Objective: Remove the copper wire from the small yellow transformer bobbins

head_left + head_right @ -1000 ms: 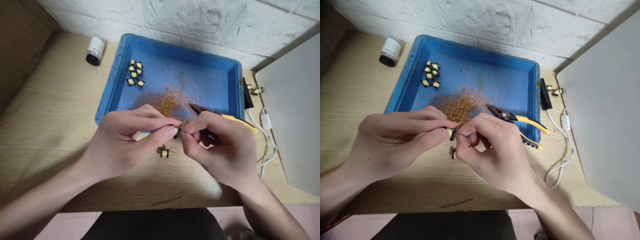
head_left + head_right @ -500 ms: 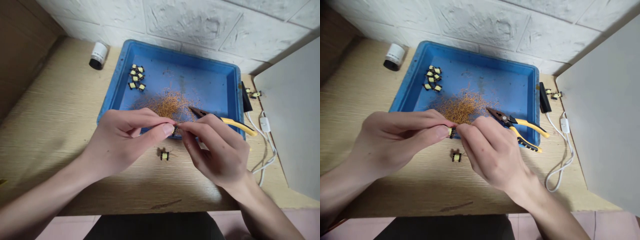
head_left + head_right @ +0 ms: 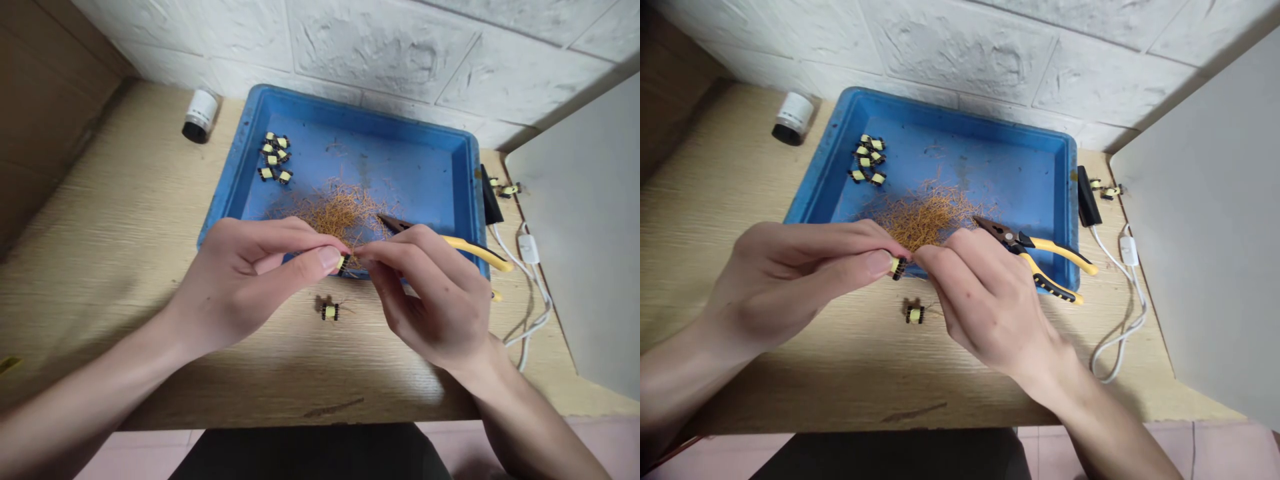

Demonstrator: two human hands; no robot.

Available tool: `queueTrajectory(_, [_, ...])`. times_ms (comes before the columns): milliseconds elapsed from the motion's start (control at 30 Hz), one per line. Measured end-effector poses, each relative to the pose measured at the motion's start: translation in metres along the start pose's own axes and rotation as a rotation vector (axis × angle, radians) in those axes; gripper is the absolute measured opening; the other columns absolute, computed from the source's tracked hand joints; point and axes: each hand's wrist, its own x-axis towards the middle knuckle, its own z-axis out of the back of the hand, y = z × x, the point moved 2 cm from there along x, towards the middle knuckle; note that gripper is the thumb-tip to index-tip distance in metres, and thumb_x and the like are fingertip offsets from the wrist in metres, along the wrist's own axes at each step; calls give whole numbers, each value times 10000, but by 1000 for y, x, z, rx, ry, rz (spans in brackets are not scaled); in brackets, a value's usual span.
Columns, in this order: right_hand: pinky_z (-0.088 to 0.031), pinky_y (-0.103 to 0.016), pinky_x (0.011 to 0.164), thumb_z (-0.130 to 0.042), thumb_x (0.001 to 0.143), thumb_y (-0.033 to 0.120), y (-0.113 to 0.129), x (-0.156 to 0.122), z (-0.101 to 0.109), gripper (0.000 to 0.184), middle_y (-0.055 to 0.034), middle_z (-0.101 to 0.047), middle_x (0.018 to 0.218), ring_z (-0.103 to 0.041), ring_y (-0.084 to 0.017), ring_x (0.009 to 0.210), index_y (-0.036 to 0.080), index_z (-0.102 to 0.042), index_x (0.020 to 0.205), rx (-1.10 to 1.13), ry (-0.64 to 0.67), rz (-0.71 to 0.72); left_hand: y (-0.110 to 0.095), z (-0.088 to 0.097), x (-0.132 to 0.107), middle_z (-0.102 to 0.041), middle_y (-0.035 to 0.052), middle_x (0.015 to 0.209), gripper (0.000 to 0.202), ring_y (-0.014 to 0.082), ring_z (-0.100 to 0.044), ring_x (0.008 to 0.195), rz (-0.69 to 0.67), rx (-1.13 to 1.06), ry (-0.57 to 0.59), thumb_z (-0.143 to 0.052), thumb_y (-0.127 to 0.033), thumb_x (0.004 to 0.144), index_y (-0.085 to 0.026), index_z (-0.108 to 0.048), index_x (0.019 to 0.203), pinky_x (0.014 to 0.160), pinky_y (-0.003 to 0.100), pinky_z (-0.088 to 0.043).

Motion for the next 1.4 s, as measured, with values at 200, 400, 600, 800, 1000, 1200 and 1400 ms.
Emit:
queueTrajectory(200, [-543, -333, 676, -650, 1031, 83, 2, 1, 1, 141, -44, -719, 886, -655, -166, 748, 191, -715, 1095, 19, 1, 8, 0, -1, -3, -830, -49, 819, 216, 135, -746, 733, 38, 8, 3, -724, -134, 925, -277, -863, 845, 642, 241, -582])
queueTrajectory(400, [-491, -303, 589, -642, 1025, 68, 7, 4, 0, 120, -28, -680, 797, -598, -148, 671, 169, -705, 1038, 29, -15, 14, -3, -2, -2, -827, -50, 816, 233, 136, -763, 747, -37, 42, 36, -718, -105, 930, -268, -843, 819, 629, 234, -586])
queueTrajectory(600, [-490, -296, 574, -635, 1032, 96, 9, 5, 1, 136, -6, -662, 756, -589, -140, 640, 210, -708, 1023, 17, -40, -16, -3, -2, -3, -821, -48, 797, 216, 144, -757, 719, 8, 41, 11, -733, -147, 931, -278, -850, 805, 588, 258, -563])
queueTrajectory(800, [-482, -287, 563, -656, 989, 61, 9, 7, 3, 154, 5, -636, 718, -577, -131, 616, 204, -713, 984, 22, -59, -21, -3, -1, -6, -824, -40, 808, 155, 153, -755, 719, 44, 18, -24, -767, -197, 930, -277, -870, 847, 538, 271, -517])
queueTrajectory(1000, [-478, -291, 570, -659, 989, 62, 10, 7, 3, 167, 8, -623, 718, -565, -133, 622, 220, -706, 967, 48, -59, -33, 0, 0, -8, -834, -51, 821, 154, 148, -740, 700, 104, 3, -60, -784, -216, 927, -331, -885, 908, 549, 253, -533])
queueTrajectory(1200, [-468, -290, 577, -661, 983, 69, 10, 7, 2, 133, -1, -629, 740, -570, -132, 643, 198, -688, 965, 133, -55, -60, 5, -5, -7, -813, -106, 793, 217, 93, -784, 673, 163, -169, -53, -786, -180, 944, -374, -849, 1017, 630, 123, -608])
queueTrajectory(1400, [-510, -253, 614, -678, 986, 79, 10, 7, -2, 103, 4, -659, 767, -609, -111, 665, 181, -684, 992, 232, -79, -89, 0, -5, -4, -811, -114, 780, 164, 86, -802, 710, 185, -102, -26, -741, -199, 961, -317, -826, 887, 654, 83, -597])
